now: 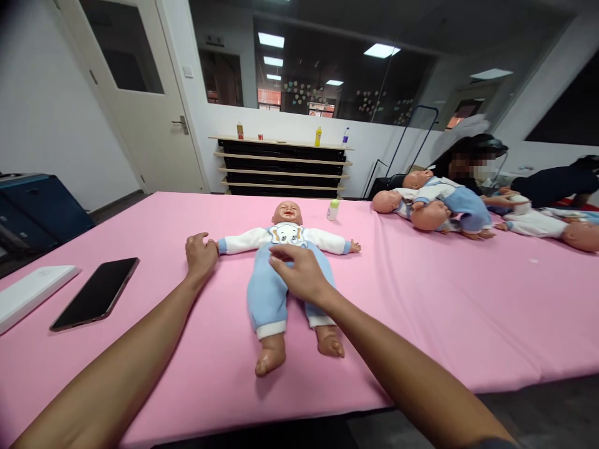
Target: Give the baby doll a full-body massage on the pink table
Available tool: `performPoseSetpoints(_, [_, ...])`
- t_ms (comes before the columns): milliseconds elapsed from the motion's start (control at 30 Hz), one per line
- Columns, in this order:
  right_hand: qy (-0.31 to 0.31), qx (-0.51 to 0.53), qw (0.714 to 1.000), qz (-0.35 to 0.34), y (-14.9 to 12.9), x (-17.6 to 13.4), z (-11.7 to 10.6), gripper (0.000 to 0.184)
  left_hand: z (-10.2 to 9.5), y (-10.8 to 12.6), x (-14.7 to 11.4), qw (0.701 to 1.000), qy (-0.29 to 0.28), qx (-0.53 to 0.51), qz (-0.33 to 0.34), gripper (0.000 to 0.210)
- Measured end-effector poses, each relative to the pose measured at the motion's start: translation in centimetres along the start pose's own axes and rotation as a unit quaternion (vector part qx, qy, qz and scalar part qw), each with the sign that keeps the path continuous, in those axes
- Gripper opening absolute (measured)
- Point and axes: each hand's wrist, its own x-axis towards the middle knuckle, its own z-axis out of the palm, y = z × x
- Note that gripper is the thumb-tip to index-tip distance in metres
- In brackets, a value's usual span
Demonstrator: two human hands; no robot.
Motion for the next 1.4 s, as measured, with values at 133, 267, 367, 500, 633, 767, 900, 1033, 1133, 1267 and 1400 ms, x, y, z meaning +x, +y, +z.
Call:
performPoseSetpoints(133, [0.155, -0.104, 0.982, 0.014, -0.7, -11.7, -4.7, 0.022, -0.9, 1.1, -1.0, 0.998, 0.003, 0.013, 0.058, 0.037])
performPoseSetpoints(267, [0.152, -0.246, 0.957, -0.007, -0.1, -18.5, -4.2, 0.039, -2.0, 3.1, -2.8, 0.994, 0.010, 0.033, 0.100, 0.036])
performPoseSetpoints(367, [0.116, -0.317, 0.940, 0.046, 0.2, -19.6, -3.0, 0.040, -3.2, 6.0, -5.2, 0.991, -0.011, 0.040, 0.124, 0.034])
performPoseSetpoints(500, [0.079, -0.352, 0.928, 0.093, 0.9, -19.5, -2.7, 0.015, -6.0, 11.6, -10.9, 0.983, -0.038, -0.002, 0.177, 0.033])
performPoseSetpoints(633, [0.093, -0.290, 0.949, 0.084, 1.8, -19.9, -3.3, 0.020, -9.2, 17.4, -18.5, 0.961, -0.116, -0.119, 0.219, 0.029])
performPoseSetpoints(767, [0.153, -0.167, 0.973, 0.040, 2.4, -19.9, -4.3, 0.024, -10.8, 21.3, -25.6, 0.905, -0.270, -0.218, 0.245, 0.029])
performPoseSetpoints(900, [0.173, -0.076, 0.982, 0.006, 2.5, -19.5, -5.1, 0.029, -10.5, 22.6, -29.8, 0.885, -0.312, -0.296, 0.181, 0.037])
performPoseSetpoints(1033, [0.178, -0.022, 0.984, -0.022, 2.5, -19.0, -5.6, 0.032, -9.8, 22.8, -30.4, 0.894, -0.304, -0.317, 0.093, 0.043])
performPoseSetpoints(1133, [0.168, 0.052, 0.984, -0.029, 2.6, -18.5, -5.6, 0.034, -9.5, 22.8, -29.9, 0.864, -0.364, -0.341, 0.071, 0.046])
performPoseSetpoints(1267, [0.108, 0.167, 0.980, -0.003, 2.8, -18.0, -5.2, 0.035, -8.8, 22.6, -29.4, 0.799, -0.423, -0.427, -0.008, 0.050])
performPoseSetpoints(1400, [0.088, 0.170, 0.981, 0.007, 2.9, -18.2, -5.0, 0.034, -7.9, 22.7, -29.9, 0.721, -0.420, -0.540, -0.110, 0.051])
